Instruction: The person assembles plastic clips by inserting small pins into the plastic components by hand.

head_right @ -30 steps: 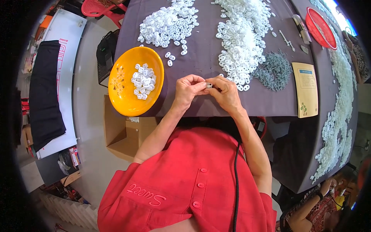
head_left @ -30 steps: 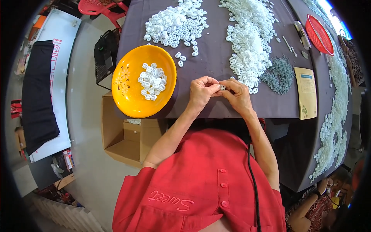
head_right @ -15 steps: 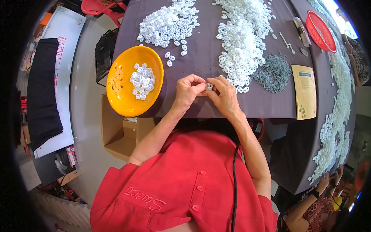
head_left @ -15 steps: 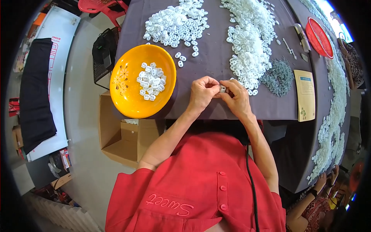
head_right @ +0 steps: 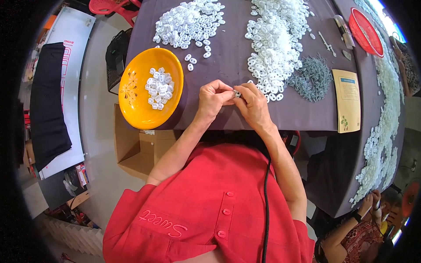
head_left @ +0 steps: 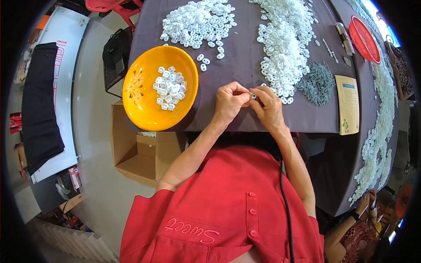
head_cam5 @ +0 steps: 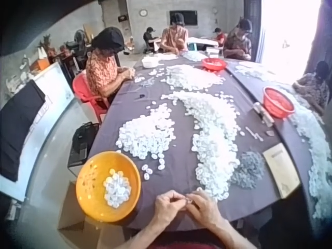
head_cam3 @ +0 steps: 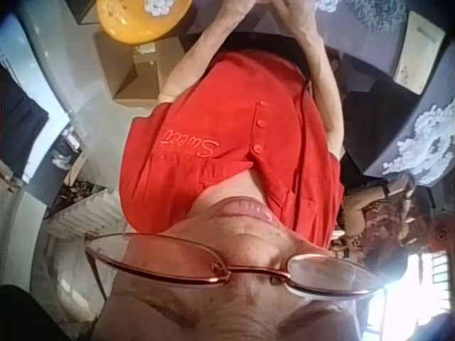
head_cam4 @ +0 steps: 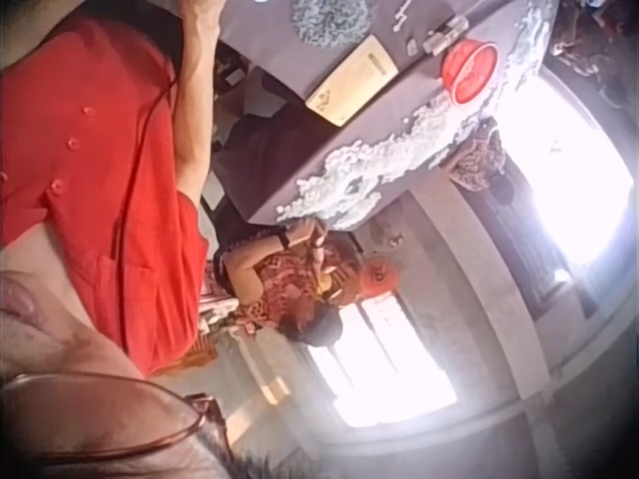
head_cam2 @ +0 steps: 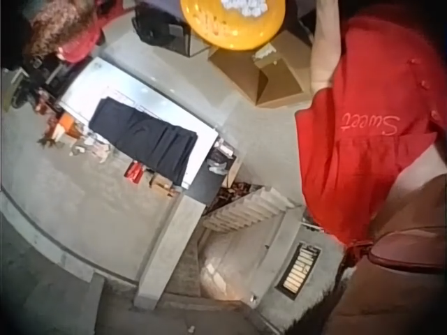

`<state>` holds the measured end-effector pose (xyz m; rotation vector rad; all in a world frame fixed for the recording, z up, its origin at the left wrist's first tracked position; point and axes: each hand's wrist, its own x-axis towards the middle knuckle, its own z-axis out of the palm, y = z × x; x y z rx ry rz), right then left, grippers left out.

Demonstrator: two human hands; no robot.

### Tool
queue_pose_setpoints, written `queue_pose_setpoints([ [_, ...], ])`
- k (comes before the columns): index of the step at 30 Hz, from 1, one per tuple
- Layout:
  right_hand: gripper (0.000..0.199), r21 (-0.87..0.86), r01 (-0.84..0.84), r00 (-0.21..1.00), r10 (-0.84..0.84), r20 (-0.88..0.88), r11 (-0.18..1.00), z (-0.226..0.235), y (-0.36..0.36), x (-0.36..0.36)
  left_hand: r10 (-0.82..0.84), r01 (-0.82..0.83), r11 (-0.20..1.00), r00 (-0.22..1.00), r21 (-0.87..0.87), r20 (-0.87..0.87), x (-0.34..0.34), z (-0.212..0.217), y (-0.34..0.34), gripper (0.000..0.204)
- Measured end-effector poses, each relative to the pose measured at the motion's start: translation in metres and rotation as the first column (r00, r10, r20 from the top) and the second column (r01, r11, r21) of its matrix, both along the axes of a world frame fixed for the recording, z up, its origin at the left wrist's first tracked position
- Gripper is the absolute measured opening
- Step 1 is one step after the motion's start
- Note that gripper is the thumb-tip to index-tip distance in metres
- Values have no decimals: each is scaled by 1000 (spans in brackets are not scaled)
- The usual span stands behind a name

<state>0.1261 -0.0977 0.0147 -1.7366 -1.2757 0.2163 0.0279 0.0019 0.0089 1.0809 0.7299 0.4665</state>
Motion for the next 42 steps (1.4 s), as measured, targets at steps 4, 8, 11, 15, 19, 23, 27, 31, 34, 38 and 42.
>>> queue_pose_setpoints([
  [4, 22, -38, -11, 999, 9, -43, 999, 1, 0, 1, 18, -18, 1000, 1000, -20, 3, 0, 0, -1, 1],
  [8, 22, -51, -7, 997, 3, -75, 999, 0, 0, 2, 13, -13, 1000, 1000, 4, -21, 2, 1, 0, 1],
  [11, 21, -8, -12, 999, 11, -46, 1000, -2, 0, 3, 9, -8, 999, 999, 52, -37, 2, -2, -1, 1],
  [15, 21, 16, -11, 1000, 11, -6, 1000, -5, 0, 0, 46, -46, 998, 999, 33, -4, -1, -5, -4, 2],
  [19, 21, 23, -11, 1000, 11, 16, 1000, -9, -2, 2, 44, -43, 999, 999, 23, -5, 3, -3, -4, 3],
  [23, 21, -6, -25, 1000, 25, 13, 1000, -6, -1, 4, 35, -35, 999, 998, -7, -60, 5, 0, -3, 4],
  [27, 20, 16, -25, 1000, 25, 3, 1000, -10, 0, 3, 35, -36, 999, 999, -27, -41, 3, -4, -2, 4],
  [31, 19, 34, -8, 1000, 7, 24, 999, -8, 3, -1, 88, -89, 996, 995, -14, -45, 3, -3, -1, 5],
  [34, 19, 28, 6, 995, -9, 104, 1000, -7, 3, -1, 40, -39, 999, 998, 14, -52, 5, -11, 0, 4],
  [38, 19, 17, 29, 997, -30, 78, 999, -6, 1, -4, 50, -51, 998, 999, -29, -11, 7, -19, -1, 4],
  [42, 21, -16, 21, 1000, -22, -8, 1000, 1, 3, -4, 112, -111, 994, 994, -15, 21, 6, -14, -6, 3],
])
